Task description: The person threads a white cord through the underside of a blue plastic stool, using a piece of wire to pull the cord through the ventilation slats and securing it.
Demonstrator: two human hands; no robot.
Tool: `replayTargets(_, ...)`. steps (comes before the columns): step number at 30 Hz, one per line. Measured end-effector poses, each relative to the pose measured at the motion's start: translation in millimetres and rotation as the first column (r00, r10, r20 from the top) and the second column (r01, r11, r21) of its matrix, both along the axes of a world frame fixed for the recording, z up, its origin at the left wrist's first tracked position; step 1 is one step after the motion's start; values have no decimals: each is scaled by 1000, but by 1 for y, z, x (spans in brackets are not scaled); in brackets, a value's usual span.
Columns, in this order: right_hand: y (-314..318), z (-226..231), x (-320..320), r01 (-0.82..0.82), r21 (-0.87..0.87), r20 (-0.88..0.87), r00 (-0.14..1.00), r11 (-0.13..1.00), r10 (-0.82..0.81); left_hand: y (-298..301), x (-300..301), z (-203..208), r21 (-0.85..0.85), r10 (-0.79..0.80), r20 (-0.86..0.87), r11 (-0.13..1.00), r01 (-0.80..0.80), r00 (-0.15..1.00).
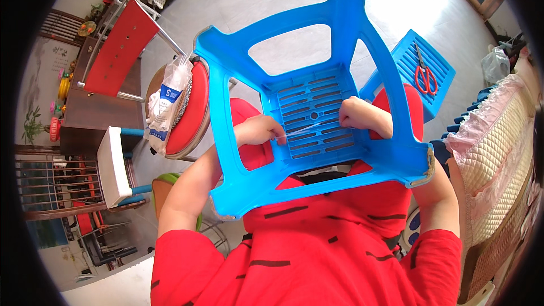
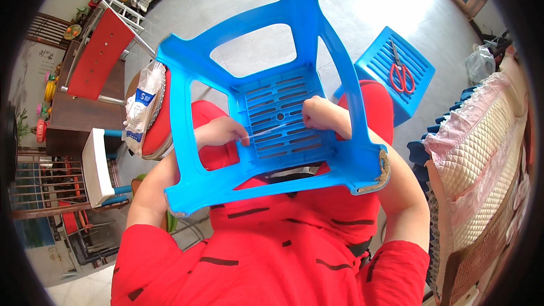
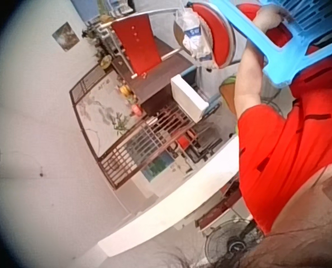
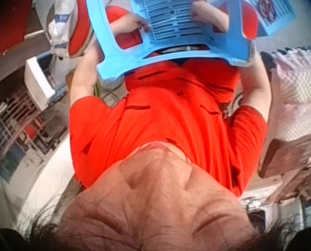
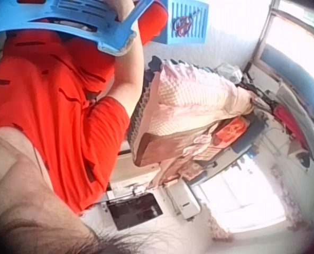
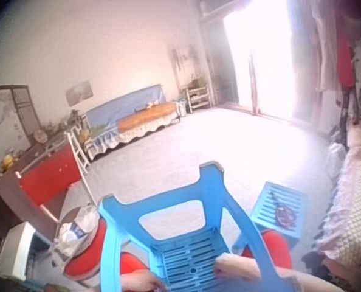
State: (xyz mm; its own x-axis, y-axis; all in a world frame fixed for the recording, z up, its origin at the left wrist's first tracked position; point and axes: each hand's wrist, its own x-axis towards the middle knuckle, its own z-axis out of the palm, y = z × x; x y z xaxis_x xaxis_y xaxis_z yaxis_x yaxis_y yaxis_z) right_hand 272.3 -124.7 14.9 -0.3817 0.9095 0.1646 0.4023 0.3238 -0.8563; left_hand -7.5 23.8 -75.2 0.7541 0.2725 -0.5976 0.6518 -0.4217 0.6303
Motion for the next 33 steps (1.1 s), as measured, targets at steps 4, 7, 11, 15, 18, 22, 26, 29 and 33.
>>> replayTargets(4, 52, -64, 11, 53, -423, 316, 944, 905, 92, -1, -5, 3, 108, 158, 179, 978, -179, 971)
replayTargets(7, 61, -103, 18, 20, -223, 360, 931, 975, 63, -11, -16, 1, 507, -27, 296, 851, -134, 955)
replayTargets(11, 55, -114, 24, 75, 35, 377, 923, 997, -83, -29, -15, 21, 750, -165, 255, 656, -87, 953)
replayTargets(15, 51, -87, 19, 38, 337, 387, 905, 941, -175, -37, -15, 36, 748, -142, 394, 623, -228, 908)
replayTargets(18, 48, -71, 16, 20, 472, 417, 876, 881, -244, -43, -12, 38, 703, -89, 511, 616, -356, 855)
replayTargets(22, 48, -75, 20, 97, 431, 229, 950, 897, -213, -36, 1, 32, 583, -76, 661, 679, -447, 746)
replayTargets(26, 51, -92, 17, 109, 76, -87, 991, 991, -102, -29, 35, 19, 290, 111, 764, 820, -493, 636)
replayTargets(29, 58, -93, 13, 107, -55, -173, 978, 993, -115, -25, 56, 0, -94, 395, 720, 870, -484, 571)
replayTargets(33, 59, -86, 10, 198, -436, -203, 929, 878, -310, -22, 58, -7, -421, 652, 529, 757, -500, 543)
